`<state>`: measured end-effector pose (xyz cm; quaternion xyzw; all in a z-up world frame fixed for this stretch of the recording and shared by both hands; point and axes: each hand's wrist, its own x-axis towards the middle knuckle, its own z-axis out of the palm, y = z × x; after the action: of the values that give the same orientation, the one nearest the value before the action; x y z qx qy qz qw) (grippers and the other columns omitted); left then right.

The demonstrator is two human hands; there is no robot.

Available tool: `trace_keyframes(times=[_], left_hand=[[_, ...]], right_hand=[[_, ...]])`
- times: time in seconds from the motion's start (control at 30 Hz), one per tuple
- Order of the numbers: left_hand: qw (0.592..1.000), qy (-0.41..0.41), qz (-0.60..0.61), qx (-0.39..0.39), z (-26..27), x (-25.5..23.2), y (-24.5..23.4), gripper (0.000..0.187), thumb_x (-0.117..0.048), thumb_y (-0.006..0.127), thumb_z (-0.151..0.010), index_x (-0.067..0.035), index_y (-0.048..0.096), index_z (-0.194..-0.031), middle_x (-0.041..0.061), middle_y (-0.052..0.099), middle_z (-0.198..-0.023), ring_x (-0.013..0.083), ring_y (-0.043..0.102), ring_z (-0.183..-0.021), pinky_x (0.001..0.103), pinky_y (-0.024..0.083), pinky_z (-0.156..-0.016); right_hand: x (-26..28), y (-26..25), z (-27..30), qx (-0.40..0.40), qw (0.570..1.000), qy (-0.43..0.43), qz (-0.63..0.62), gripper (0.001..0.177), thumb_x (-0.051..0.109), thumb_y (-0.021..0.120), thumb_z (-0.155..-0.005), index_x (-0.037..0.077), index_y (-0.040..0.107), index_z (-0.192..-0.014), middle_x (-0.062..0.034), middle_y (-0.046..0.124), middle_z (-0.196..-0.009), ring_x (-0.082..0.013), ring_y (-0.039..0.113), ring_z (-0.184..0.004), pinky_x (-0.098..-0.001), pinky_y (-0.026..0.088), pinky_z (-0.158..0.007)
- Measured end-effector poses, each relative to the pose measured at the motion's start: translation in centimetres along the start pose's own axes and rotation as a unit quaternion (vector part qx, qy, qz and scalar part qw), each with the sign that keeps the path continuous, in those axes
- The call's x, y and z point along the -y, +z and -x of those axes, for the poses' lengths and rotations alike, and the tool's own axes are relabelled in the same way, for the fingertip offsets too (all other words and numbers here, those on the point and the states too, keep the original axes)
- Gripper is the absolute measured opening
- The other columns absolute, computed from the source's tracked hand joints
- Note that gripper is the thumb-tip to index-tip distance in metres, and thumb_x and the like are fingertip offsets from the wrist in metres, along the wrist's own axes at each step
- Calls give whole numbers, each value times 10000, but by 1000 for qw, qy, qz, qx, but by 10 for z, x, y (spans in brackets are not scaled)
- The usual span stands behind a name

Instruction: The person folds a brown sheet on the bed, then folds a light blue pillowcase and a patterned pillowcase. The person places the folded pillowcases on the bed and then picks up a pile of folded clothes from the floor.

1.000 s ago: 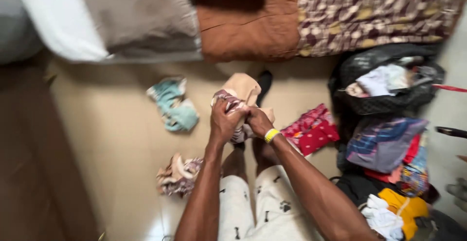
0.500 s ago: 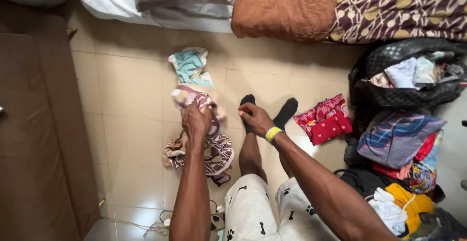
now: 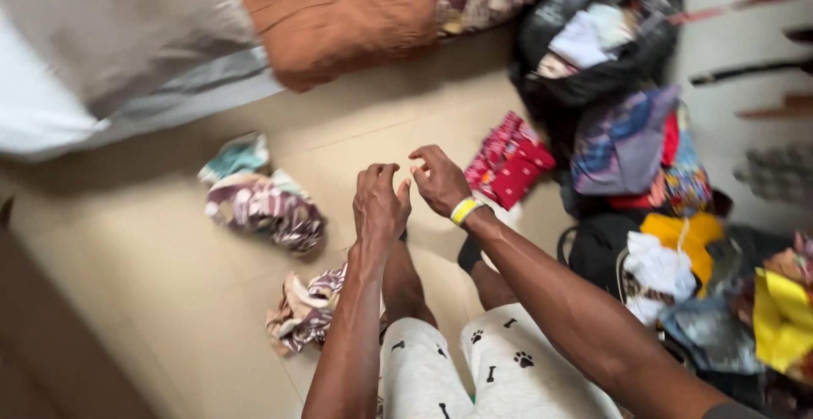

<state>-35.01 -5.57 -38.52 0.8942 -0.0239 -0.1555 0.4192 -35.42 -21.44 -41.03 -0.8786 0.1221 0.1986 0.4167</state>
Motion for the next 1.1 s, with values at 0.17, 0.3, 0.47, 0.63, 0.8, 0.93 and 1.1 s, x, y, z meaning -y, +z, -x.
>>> trace_keyframes(times=[0.17,0.3,0.47,0.63,0.8,0.93,1.1], left_hand=[[994,109,-14,18,-14,-54,47,306,-160,755,-867,-38,693,-1141,155,668,-1125,356,611,-1075,448,522,-873],[987,148,-20,60,-17,-90,92,308,-160,752,-883,-30,686,-1155,162,660,-1137,350,614,-1059,451,522,-884],[979,181,-23,89,-11,-135,147,268,-145,720,-906,-44,689,-1153,145,672,-1146,347,619,-1075,456,529,-901],[972,204,-28,115,6,-170,209,318,-143,716,-894,-26,672,-1187,168,657,-1179,368,597,-1097,476,521,-890],[971,206,-19,123,17,-193,269,408,-155,723,-879,-18,651,-1257,207,624,-1240,388,572,-1140,485,516,-927],[967,227,-16,117,17,-202,308,506,-187,759,-869,16,592,-1302,248,563,-1300,439,516,-1232,513,471,-1017],[966,232,-22,111,13,-207,334,602,-232,791,-855,21,562,-1350,267,526,-1374,460,469,-1316,534,433,-1092]], right_hand=[[-65,-59,10,-88,995,10,-34,270,199,598,-962,59,634,-1191,-154,637,-1213,-274,732,-949,-376,588,-822],[-120,-101,27,-145,988,38,-41,250,174,609,-957,59,644,-1177,-147,642,-1201,-264,729,-955,-369,588,-831],[-205,-144,63,-236,971,27,13,191,139,660,-949,56,687,-1119,-127,666,-1171,-296,698,-1030,-391,563,-895],[-256,-183,103,-228,969,92,-14,193,143,651,-943,53,678,-1111,-129,643,-1199,-294,698,-1005,-378,566,-863],[-331,-207,129,-235,969,68,-17,209,130,644,-940,38,660,-1126,-147,616,-1248,-290,693,-1023,-372,567,-870],[-370,-223,130,-254,963,92,3,242,126,665,-915,31,654,-1138,-166,597,-1291,-310,681,-1025,-388,558,-883],[-413,-223,127,-286,953,83,55,304,133,719,-882,27,648,-1157,-198,582,-1304,-385,625,-1127,-432,524,-964]])
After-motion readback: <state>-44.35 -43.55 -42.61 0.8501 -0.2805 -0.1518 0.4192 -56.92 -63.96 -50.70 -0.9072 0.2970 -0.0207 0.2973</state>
